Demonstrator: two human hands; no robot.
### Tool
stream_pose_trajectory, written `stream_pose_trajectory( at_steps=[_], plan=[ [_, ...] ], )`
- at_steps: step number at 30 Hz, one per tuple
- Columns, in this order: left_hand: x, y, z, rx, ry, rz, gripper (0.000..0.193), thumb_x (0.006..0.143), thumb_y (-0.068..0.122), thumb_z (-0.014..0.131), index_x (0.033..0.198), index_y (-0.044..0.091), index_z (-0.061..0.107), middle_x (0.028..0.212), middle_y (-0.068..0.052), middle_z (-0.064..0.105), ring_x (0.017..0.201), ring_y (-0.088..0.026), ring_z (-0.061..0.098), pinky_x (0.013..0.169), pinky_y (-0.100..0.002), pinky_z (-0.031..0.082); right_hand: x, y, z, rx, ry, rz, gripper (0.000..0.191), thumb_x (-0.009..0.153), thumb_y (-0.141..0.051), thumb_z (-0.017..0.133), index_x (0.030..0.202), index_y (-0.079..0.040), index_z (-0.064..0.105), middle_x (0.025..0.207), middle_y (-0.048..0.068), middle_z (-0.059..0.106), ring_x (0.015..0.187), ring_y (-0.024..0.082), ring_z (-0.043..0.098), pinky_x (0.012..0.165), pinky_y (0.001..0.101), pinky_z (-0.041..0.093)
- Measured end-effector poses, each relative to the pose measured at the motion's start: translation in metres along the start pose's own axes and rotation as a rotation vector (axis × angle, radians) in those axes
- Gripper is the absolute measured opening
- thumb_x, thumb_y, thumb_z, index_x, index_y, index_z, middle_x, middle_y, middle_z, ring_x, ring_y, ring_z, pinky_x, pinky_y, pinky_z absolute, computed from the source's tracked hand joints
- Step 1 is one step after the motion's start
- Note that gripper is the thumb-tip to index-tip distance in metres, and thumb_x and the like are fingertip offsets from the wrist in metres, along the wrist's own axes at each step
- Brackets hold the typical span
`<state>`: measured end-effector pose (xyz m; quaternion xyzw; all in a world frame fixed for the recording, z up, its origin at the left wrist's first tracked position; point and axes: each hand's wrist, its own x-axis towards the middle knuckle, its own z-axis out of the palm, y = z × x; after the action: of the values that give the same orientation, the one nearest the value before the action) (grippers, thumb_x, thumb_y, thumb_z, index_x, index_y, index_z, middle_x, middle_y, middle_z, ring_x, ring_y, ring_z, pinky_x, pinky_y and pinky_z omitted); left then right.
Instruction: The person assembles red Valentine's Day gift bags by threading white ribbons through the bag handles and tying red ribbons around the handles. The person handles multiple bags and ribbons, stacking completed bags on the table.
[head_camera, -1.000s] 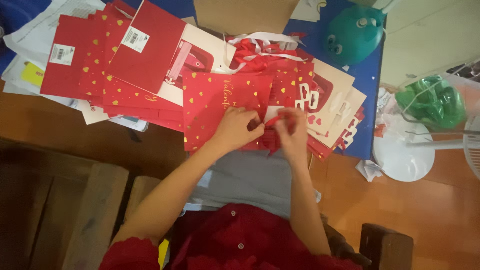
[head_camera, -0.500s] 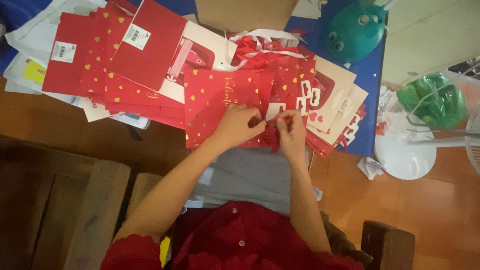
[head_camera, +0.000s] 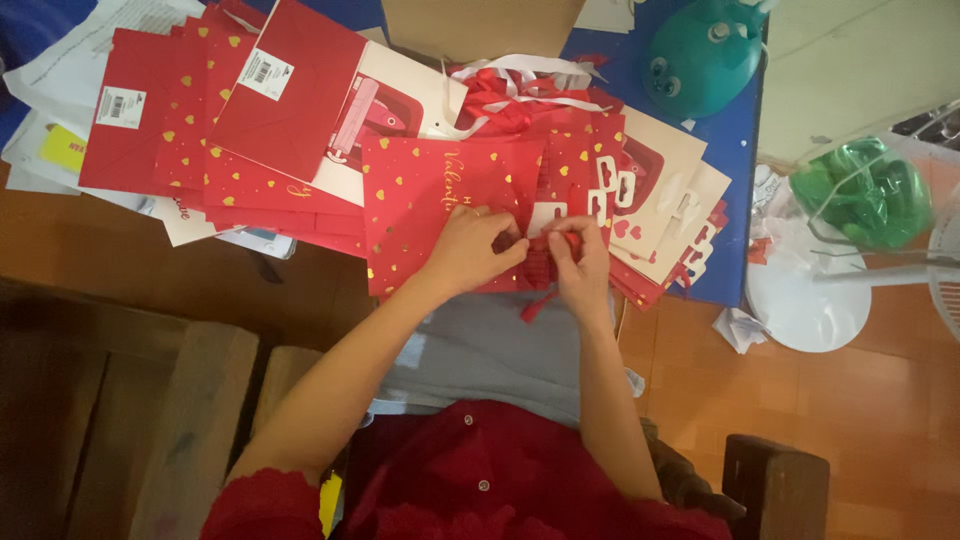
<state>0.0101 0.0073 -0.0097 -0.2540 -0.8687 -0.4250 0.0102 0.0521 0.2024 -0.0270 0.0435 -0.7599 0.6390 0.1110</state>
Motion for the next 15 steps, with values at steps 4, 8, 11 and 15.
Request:
stream_pose_trajectory(
  at_steps=[4, 8, 11, 15],
  plan=[
    [0.000, -0.002, 0.000, -0.011, -0.010, 0.007, 0.026, 0.086, 0.035, 0.070, 0.081, 0.009, 0.070, 0.079, -0.006, 0.073, 0.080, -0.025, 0.065, 0.088, -0.042, 0.043, -0.004, -0.005, 0.003, -0.006, -0.091, 0.069, 0.022, 0.094, -0.003, 0.067, 0.115, -0.002, 0.059, 0.108, 0.005, 0.069, 0.100, 0.012, 0.066, 0.089, 0.0276, 0.055],
    [-0.001, -0.004, 0.000, -0.035, -0.015, 0.000, 0.027, 0.086, 0.035, 0.070, 0.081, 0.009, 0.069, 0.079, -0.005, 0.073, 0.082, -0.025, 0.066, 0.087, -0.042, 0.043, -0.005, -0.010, 0.002, -0.056, -0.153, 0.135, 0.014, 0.095, -0.002, 0.066, 0.110, -0.002, 0.065, 0.106, 0.004, 0.069, 0.096, 0.011, 0.068, 0.086, 0.0271, 0.056],
    [0.000, -0.004, -0.001, -0.029, -0.010, -0.006, 0.027, 0.087, 0.036, 0.072, 0.081, 0.009, 0.069, 0.079, -0.007, 0.072, 0.082, -0.026, 0.065, 0.088, -0.042, 0.043, -0.003, -0.008, 0.001, -0.124, -0.177, 0.141, 0.015, 0.092, -0.001, 0.070, 0.105, -0.003, 0.064, 0.100, 0.001, 0.069, 0.091, 0.009, 0.066, 0.082, 0.0257, 0.055],
    [0.002, -0.005, -0.007, -0.101, -0.059, 0.041, 0.030, 0.087, 0.036, 0.073, 0.080, 0.007, 0.070, 0.078, -0.008, 0.074, 0.078, -0.026, 0.068, 0.081, -0.043, 0.048, -0.003, 0.000, 0.004, -0.216, -0.129, 0.112, 0.009, 0.092, -0.002, 0.073, 0.098, -0.003, 0.065, 0.090, 0.000, 0.068, 0.081, 0.009, 0.064, 0.075, 0.0251, 0.053]
  ],
)
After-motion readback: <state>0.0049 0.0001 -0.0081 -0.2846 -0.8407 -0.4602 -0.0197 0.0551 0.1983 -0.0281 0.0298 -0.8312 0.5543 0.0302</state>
